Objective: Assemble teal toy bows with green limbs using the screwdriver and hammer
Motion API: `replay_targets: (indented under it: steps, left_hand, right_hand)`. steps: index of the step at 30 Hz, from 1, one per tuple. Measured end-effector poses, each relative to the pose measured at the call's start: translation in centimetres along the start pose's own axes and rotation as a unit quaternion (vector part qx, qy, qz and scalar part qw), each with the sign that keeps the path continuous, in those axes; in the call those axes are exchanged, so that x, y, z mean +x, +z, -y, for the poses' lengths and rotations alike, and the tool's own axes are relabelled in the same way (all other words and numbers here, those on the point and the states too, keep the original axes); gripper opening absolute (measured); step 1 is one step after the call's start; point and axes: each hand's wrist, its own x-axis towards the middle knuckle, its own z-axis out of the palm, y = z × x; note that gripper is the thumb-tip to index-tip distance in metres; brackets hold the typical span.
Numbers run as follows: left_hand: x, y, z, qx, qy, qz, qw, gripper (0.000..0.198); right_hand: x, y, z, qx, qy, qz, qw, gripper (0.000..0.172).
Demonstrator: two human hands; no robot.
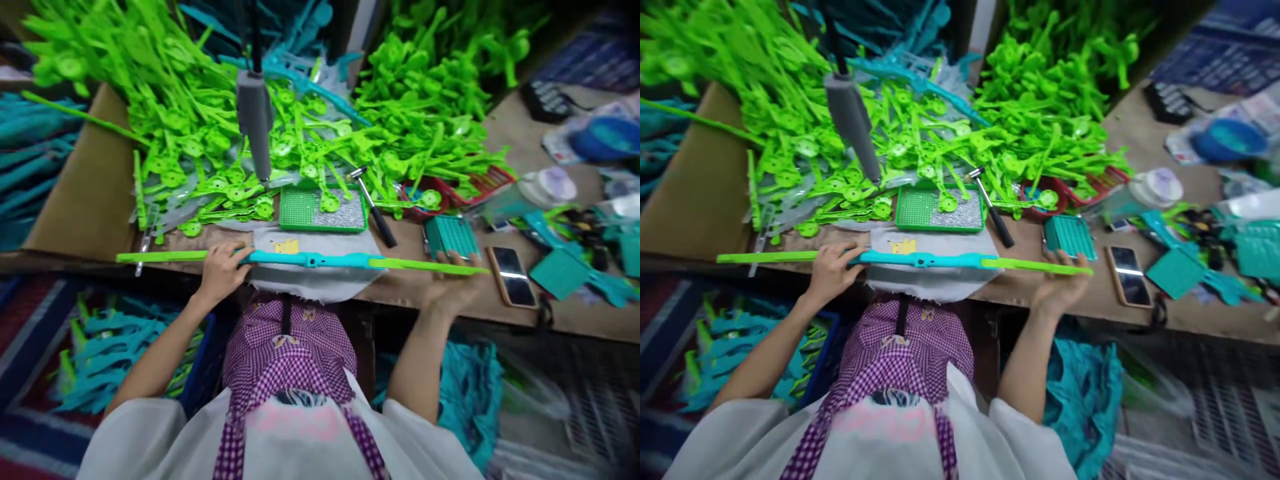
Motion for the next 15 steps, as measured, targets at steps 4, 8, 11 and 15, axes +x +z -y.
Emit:
replay_targets:
  steps: [4,8,11,15]
  left_hand:
    - [0.4,0.3,0.1,0.005,0.004,0.001,1.0,0.028]
    - [0.5,0.5,0.5,0.022,0.013,-0.007,1.0,0.027]
    - [0.8,0.2,-0.1,0.037,0.035,0.021,0.998,0.03]
    - [2.0,0.3,-3.2,-0.004,0.078,0.018,0.997,0.044]
  right_hand:
    - [0.3,2.4,-2.4,0.046,-0.048,-0.041,0.997,0.038]
    - [0.6,1.8,-3.4,0.027,-0.078,-0.016,0.996,0.039]
    - [0.5,0.8,-3.4,-0.003,-0.086,-0.007,0.996,0.039]
    - [0.4,0.6,-3.4,-0.037,-0.082,-0.009,0.996,0.042]
